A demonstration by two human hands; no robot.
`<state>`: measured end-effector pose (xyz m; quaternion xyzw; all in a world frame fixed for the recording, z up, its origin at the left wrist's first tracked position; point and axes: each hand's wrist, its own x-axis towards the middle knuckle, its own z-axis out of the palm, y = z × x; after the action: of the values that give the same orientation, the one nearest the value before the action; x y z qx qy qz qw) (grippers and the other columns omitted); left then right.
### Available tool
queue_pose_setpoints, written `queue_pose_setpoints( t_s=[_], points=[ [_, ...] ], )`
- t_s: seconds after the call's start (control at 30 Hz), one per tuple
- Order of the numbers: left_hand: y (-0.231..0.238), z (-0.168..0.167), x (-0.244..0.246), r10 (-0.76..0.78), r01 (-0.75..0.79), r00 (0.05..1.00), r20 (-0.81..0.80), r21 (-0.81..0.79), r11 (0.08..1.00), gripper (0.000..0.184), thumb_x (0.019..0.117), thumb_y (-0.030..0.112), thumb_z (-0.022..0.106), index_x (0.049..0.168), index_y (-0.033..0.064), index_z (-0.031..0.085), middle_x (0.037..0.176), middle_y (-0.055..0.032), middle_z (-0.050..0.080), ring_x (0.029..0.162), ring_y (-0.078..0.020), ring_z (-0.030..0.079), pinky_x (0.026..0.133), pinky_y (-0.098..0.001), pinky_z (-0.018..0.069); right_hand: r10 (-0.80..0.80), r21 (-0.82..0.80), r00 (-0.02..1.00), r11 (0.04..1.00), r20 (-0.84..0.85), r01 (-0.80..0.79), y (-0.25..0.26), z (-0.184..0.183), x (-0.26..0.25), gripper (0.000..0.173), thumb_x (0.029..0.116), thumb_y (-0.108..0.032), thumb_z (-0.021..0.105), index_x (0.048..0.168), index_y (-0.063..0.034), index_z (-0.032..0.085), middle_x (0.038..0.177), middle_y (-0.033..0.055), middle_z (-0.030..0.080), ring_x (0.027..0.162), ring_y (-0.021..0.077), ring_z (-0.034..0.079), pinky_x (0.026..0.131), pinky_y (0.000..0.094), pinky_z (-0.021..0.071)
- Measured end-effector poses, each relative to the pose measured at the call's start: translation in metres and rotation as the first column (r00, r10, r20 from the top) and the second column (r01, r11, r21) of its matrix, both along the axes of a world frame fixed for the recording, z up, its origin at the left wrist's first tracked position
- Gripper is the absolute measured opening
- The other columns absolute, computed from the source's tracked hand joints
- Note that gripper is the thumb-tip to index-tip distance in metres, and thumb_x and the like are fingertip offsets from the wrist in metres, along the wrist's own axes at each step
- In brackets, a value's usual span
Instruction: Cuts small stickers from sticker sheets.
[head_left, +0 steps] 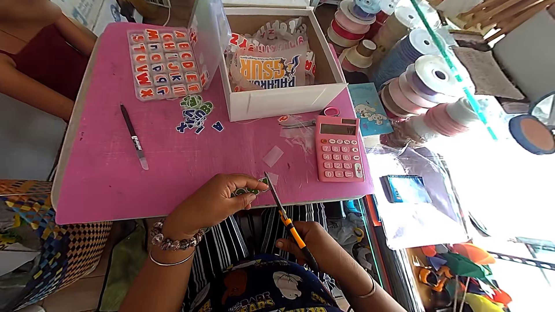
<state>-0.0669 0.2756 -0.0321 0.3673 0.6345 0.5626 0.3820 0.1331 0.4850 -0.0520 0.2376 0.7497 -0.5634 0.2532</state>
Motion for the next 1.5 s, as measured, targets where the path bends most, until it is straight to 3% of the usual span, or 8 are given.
queue_pose_setpoints(
  t_s=[0.13,0.23,0.4,0.63,0.87,1.5],
  points=[
    [0.000,0.000,0.001,0.025,-0.025,1.000,0.000,-0.012,1.000,0.023,0.1012,0.014,0.060,0.121,0.0122,0.071,0.100,0.0069,0.072,0.073,0.0040,0.063,0.062,-0.0107,0.0506,-0.016,-0.016,1.000,1.000,0.008,0.016,0.002,0.000,-0.002,0.041,0.0878,-0.048,0.079,0.079,-0.0119,0.060,0.057,-0.0047,0.058,0.047,0.0049,0.057,0.048,0.0220,0.0494],
    [0.000,0.000,0.003,0.094,-0.095,0.995,0.009,0.024,0.995,0.021,0.1036,0.020,0.059,0.117,0.0112,0.072,0.101,0.0079,0.072,0.077,0.0027,0.065,0.067,-0.0130,0.0539,-0.015,-0.036,1.000,0.999,0.007,0.016,0.003,-0.001,0.000,0.042,0.0866,-0.049,0.079,0.080,-0.0123,0.060,0.058,-0.0053,0.058,0.049,0.0046,0.058,0.049,0.0219,0.0502],
    [0.002,0.001,0.003,0.191,-0.194,0.980,0.065,0.046,0.980,0.020,0.0995,0.009,0.063,0.116,0.0094,0.073,0.104,0.0047,0.074,0.075,0.0006,0.065,0.066,-0.0134,0.0543,0.090,-0.036,0.995,0.995,0.043,-0.089,0.010,-0.004,0.009,0.047,0.0838,-0.058,0.076,0.089,-0.0135,0.060,0.064,-0.0078,0.056,0.055,0.0027,0.055,0.055,0.0222,0.0471],
    [0.004,0.000,0.002,0.134,-0.134,0.988,0.073,-0.004,0.991,0.027,0.0973,0.008,0.066,0.124,0.0104,0.070,0.102,0.0026,0.072,0.074,-0.0005,0.065,0.066,-0.0139,0.0541,0.131,-0.038,0.989,0.991,0.069,-0.129,0.009,-0.002,0.017,0.046,0.0838,-0.058,0.076,0.084,-0.0151,0.059,0.061,-0.0084,0.052,0.052,0.0026,0.051,0.052,0.0227,0.0435],
    [0.006,0.000,0.001,0.050,-0.051,0.998,-0.033,-0.048,0.998,0.026,0.0957,0.008,0.066,0.121,0.0112,0.072,0.113,0.0048,0.070,0.089,0.0024,0.064,0.077,-0.0138,0.0532,0.139,-0.040,0.987,0.990,0.076,-0.136,0.002,0.003,0.008,0.045,0.0852,-0.056,0.076,0.081,-0.0139,0.060,0.059,-0.0077,0.053,0.050,0.0028,0.052,0.051,0.0224,0.0450],
    [0.006,-0.002,-0.002,0.002,-0.002,1.000,-0.017,-0.035,0.999,0.027,0.0960,0.006,0.065,0.121,0.0108,0.071,0.115,0.0039,0.070,0.092,0.0018,0.064,0.081,-0.0147,0.0532,0.125,-0.001,0.988,0.992,0.091,-0.125,-0.001,0.005,0.006,0.046,0.0850,-0.055,0.078,0.081,-0.0131,0.060,0.059,-0.0064,0.055,0.049,0.0036,0.053,0.050,0.0223,0.0459]
  ],
)
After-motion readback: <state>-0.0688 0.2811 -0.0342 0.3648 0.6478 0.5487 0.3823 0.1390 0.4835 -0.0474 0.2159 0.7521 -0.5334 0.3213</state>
